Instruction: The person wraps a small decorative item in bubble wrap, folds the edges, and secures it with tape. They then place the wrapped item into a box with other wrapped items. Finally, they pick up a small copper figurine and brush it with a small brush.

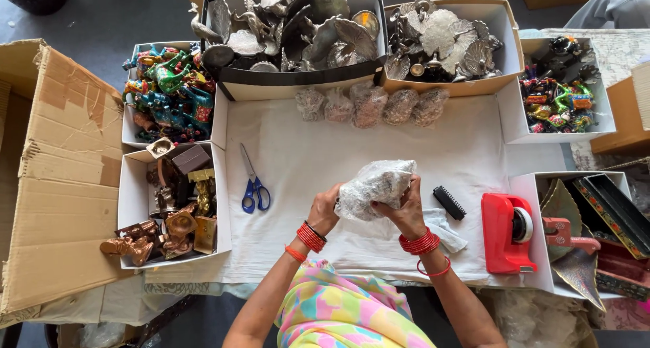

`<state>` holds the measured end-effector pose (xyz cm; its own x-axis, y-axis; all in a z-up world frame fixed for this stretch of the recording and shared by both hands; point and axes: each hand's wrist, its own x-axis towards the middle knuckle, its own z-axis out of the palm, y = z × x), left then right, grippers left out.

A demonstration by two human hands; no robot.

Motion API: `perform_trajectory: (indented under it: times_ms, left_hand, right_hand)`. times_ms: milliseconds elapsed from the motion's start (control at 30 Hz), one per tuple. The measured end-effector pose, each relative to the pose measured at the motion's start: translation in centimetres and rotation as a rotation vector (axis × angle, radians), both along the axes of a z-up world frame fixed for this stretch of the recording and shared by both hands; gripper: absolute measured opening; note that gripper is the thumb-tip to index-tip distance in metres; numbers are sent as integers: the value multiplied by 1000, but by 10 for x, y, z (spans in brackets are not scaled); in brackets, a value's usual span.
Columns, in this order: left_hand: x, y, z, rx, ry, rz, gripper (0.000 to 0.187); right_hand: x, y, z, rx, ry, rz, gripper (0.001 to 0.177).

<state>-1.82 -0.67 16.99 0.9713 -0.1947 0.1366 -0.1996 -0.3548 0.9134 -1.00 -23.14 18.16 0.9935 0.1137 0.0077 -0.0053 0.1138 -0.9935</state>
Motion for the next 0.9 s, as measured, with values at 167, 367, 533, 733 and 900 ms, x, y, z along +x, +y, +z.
perform_trajectory:
  times_ms: [167,367,533,733,900]
  left_hand:
    - [-4,14,-49,-388,214,-236,54]
    - [-8,31,-35,-1029,603,-435,77]
    - [-9,26,11,-450,292,-429,82]
    - [-11,16,17,-248,174,-158,38]
    - [-8,29,29,-242,178,-252,25]
  right_hand:
    - [3,2,9,32,4,-26,75]
    - [2,5,27,30,-55,-39,74]
    - [-4,13,33,-54,-30,-78,75]
    - [-7,14,17,63,-56,-159,75]
    - [-11,6,30,102,-80,-151,74]
